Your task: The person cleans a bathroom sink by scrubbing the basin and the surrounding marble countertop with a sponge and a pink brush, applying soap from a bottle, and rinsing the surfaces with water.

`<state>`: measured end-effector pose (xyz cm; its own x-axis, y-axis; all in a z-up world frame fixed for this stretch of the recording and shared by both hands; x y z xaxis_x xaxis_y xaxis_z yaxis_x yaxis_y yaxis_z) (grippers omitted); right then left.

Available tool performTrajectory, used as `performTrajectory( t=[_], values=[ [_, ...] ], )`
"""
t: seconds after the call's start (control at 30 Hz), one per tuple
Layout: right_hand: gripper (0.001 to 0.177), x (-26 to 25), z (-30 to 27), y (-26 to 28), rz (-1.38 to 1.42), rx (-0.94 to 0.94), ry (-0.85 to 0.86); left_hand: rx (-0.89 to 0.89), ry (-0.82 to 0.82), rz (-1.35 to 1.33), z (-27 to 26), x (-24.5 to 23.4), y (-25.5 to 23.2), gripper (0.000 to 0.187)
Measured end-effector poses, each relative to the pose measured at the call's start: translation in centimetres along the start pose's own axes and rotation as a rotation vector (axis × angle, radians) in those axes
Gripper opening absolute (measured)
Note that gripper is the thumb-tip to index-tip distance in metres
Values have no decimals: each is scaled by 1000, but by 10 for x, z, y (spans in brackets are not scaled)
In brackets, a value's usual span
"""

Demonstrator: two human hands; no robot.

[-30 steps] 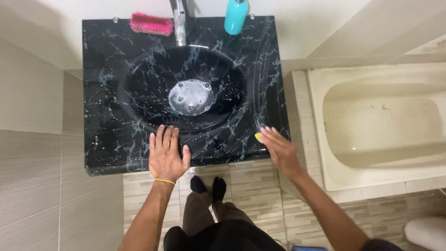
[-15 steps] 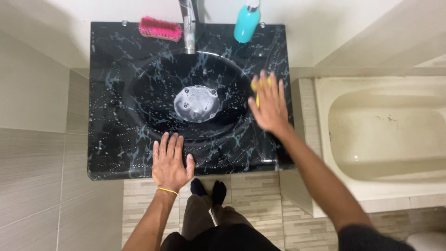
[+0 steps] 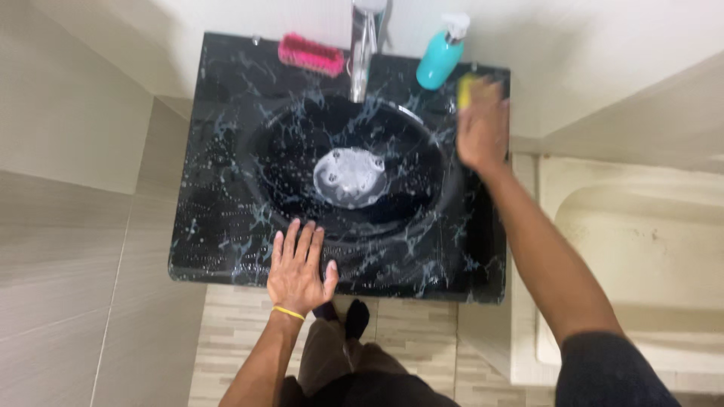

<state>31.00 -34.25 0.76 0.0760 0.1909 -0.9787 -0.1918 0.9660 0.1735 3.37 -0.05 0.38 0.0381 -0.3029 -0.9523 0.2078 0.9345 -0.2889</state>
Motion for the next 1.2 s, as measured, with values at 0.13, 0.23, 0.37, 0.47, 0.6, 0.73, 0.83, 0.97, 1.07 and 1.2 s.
performTrajectory(
  t=[0.13,0.23,0.37,0.47,0.6,0.73,0.83,0.97,1.07,1.2],
  values=[
    [61,-8,23,-3,227,301,-3,7,-47,-15,7,-3,-2,63],
    [61,-7,12,4,41,317,103,8,-23,0,0,-2,-1,63],
    [63,-3,12,14,-14,185,201,11,-55,0,2,-1,-2,62],
    [69,-3,28,26,45,402,138,2,-39,-3,4,-2,-4,62],
    [70,7,33,63,-13,312,210,-7,-47,-6,4,-2,-5,61],
    [70,6,25,80,38,296,207,-8,-53,8,4,-3,-6,62],
    [70,2,27,92,31,229,202,-10,-58,7,4,-4,-6,62],
    [65,19,36,119,14,129,258,-14,-60,1,4,-5,-6,62],
    [59,33,33,112,36,14,213,-1,-71,8,5,-6,-7,61],
    [62,32,51,66,84,170,80,-23,-39,2,5,-6,-7,62]
  ],
)
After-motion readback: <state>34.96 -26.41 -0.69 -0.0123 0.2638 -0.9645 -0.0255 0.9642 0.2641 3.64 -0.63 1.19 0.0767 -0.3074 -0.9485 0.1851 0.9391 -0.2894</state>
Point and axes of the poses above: each hand's wrist, its own z-axis towards the middle knuckle, its own x-axis out of the palm, y = z × x, the point moved 4 cm from there along z, towards the middle knuckle, and after that the axes turned 10 degrees about y, right-handed, at the moved point
